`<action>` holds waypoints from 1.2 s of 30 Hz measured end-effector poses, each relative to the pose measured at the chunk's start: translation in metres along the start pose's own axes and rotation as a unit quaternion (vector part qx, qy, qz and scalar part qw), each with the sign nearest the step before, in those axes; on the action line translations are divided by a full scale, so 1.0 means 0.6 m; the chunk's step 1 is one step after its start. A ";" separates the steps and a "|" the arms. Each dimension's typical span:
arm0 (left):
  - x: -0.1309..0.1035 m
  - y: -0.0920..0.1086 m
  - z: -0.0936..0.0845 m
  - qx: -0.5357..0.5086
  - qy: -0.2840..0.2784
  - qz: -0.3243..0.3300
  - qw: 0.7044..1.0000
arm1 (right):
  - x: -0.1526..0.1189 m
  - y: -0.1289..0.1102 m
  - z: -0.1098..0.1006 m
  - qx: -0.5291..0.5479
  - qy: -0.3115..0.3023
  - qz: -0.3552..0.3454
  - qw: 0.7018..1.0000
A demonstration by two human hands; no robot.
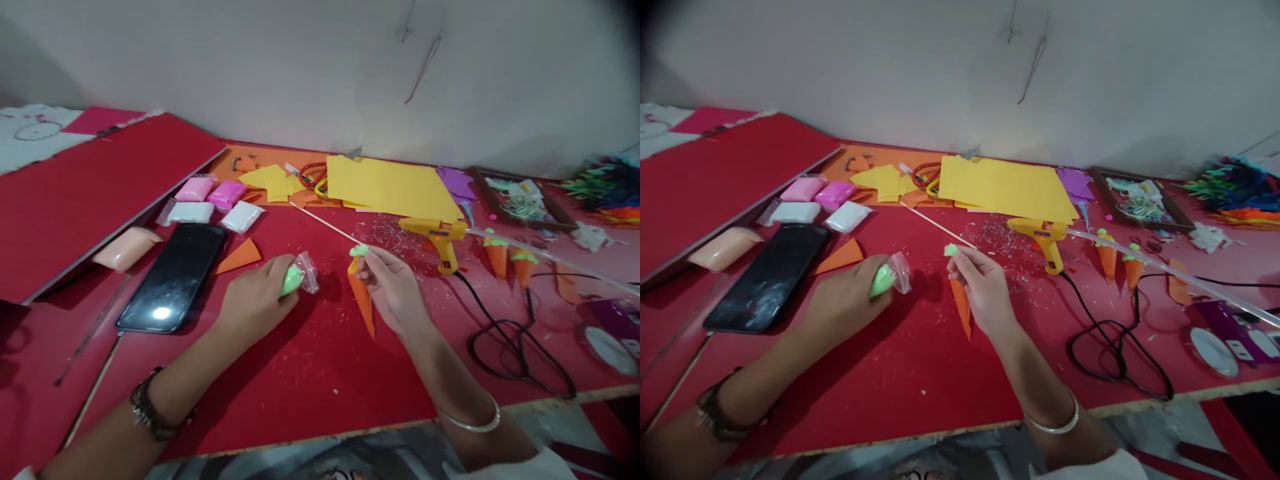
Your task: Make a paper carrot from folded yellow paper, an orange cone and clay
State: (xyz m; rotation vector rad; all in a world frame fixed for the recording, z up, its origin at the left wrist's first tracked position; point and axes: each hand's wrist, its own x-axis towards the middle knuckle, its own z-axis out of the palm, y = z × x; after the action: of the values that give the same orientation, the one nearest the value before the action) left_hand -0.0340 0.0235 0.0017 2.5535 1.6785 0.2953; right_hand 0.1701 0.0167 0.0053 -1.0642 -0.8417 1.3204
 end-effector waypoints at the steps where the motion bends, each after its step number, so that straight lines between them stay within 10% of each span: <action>1: 0.002 -0.003 0.004 0.012 0.019 0.005 1.000 | 0.002 0.001 0.000 0.007 -0.007 0.003 1.000; 6: 0.007 -0.012 0.017 0.037 0.120 0.018 0.992 | 0.004 -0.004 0.000 0.001 -0.031 0.000 1.000; 13: 0.006 0.026 0.005 -0.051 0.114 0.129 0.984 | 0.004 -0.035 -0.025 -0.074 -0.019 0.000 0.997; 27: 0.075 0.152 0.016 -0.044 -0.061 0.065 0.995 | -0.004 -0.030 -0.049 -0.215 0.009 -0.107 0.971; 36: 0.095 0.155 0.010 -0.101 -0.106 0.053 0.988 | -0.013 -0.029 -0.044 -0.248 -0.020 -0.131 0.960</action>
State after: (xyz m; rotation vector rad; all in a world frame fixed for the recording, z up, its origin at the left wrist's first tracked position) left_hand 0.0730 0.0389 0.0179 2.4298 1.3684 0.1817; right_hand 0.1997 0.0066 0.0138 -1.2596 -1.3407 0.9278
